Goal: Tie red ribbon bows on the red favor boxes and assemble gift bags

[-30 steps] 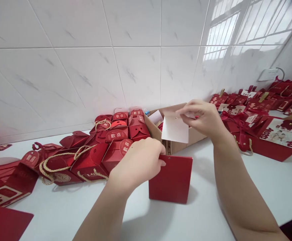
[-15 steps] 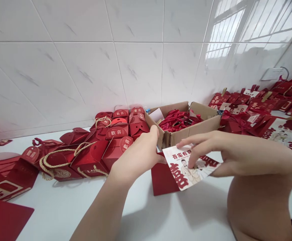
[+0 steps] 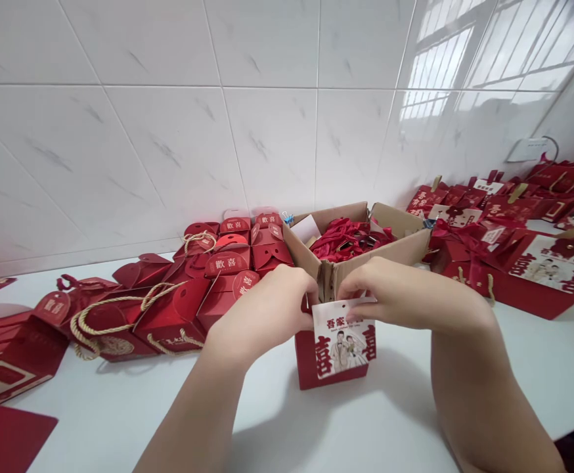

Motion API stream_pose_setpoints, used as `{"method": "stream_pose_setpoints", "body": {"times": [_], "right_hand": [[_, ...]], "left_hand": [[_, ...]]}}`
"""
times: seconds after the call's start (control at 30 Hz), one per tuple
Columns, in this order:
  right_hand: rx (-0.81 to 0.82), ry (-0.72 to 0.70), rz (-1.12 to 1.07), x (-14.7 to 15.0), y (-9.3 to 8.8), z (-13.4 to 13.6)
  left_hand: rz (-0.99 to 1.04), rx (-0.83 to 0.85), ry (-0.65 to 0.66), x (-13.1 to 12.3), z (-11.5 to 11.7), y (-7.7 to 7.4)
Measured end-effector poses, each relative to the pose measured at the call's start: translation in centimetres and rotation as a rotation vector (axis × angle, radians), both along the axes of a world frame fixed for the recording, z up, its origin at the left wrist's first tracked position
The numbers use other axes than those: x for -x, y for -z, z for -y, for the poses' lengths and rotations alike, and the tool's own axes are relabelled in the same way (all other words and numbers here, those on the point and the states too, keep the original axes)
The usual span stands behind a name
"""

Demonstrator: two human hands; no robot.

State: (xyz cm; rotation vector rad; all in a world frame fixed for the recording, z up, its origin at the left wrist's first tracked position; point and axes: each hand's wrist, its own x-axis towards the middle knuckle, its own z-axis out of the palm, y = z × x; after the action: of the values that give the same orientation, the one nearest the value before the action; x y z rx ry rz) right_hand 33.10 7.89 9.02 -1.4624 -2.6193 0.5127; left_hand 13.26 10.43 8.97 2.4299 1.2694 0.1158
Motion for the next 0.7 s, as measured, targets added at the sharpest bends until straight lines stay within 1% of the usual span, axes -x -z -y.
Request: {"method": "stream_pose_setpoints", "body": {"times": [0.1,0.23,0.4,0.57,0.7], "right_hand": [[-0.040,0.013,0.010,0.3,0.3,-0.2],[-0.090,-0.019,0.038,0.5,0.3,-0.2],[-0.120,-0.011,0.063,0.7,0.4,-0.2],[-0.132,-0.023,0.060,0.9,0.5,-0.1],[-0.130,-0.017,0.057,1.1,0.5,-0.1]], "left_hand": [[-0.019,-0.006,0.055,0.9,0.1,-0.2],[-0.050,-0.023,0.055,1.7,0.4,-0.5],[-0.076,-0.045,0.068,1.4,0.7,-0.9],[-0.092,-0.009,0.053,1.0,1.0,-1.3],[-0.091,-0.014,0.026,0.9,1.2,-1.4]]}}
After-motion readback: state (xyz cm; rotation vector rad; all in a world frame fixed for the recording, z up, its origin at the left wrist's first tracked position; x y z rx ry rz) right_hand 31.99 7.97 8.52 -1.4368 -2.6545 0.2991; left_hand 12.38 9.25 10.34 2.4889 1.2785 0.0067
